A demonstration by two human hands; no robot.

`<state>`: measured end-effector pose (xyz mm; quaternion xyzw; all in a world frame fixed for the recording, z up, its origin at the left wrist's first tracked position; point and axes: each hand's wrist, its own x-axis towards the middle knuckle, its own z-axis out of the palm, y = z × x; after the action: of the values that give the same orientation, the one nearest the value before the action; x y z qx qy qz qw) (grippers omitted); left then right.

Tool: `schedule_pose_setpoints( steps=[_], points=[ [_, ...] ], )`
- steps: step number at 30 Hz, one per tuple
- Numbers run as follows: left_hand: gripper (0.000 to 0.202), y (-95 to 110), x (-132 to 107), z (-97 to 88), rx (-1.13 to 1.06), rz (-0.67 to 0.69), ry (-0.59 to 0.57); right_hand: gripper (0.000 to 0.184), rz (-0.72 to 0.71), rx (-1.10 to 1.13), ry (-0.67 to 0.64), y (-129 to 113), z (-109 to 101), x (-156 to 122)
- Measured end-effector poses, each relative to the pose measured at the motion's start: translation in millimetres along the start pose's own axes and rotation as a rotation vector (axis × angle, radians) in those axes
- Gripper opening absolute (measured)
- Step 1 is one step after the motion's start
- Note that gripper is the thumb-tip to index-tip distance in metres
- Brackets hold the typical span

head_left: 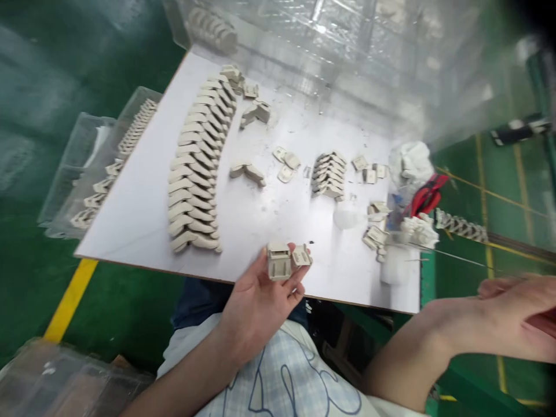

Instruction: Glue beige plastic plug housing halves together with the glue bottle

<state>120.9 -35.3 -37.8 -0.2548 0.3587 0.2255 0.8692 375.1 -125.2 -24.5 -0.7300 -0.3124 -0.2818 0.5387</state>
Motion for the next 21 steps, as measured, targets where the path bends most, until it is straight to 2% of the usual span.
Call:
schedule_pose_setpoints(
  steps=[1,2,3,6,10,13,15,17,18,21],
  points=[
    [0.022,0,1,0.2,0.011,0.01,0.01,0.046,-0.096,-0.011,0.158,9,-3,6],
    [0.021,-1,1,-0.1,0.025,0.017,0.015,0.043,-0.159,-0.017,0.256,16,-4,11],
    [0.019,-1,2,-0.9,0.043,0.022,0.012,0.039,-0.178,-0.027,0.292,21,-4,13],
    [0.018,-1,3,-6.6,0.137,0.03,-0.053,0.026,-0.101,-0.095,0.272,26,-1,11],
    [0.031,3,3,-17.6,0.358,0.086,-0.228,0.024,-0.047,-0.113,0.229,27,-3,9],
    [0.033,11,2,-23.9,0.571,0.161,-0.349,0.01,0.119,-0.079,-0.016,22,-7,7],
    [0.04,16,0,-25.6,0.737,0.209,-0.411,0.019,0.261,-0.012,-0.168,8,-8,-2],
    [0.045,20,-2,-25.4,0.877,0.239,-0.482,0.019,0.44,0.125,-0.337,-15,-7,-21],
    [0.045,21,-3,-24.8,0.922,0.248,-0.523,0.018,0.557,0.232,-0.469,-28,-5,-34],
    [0.041,24,-5,-21.8,0.991,0.272,-0.636,0.033,1.039,0.654,-1.054,-67,5,-75]
  ],
)
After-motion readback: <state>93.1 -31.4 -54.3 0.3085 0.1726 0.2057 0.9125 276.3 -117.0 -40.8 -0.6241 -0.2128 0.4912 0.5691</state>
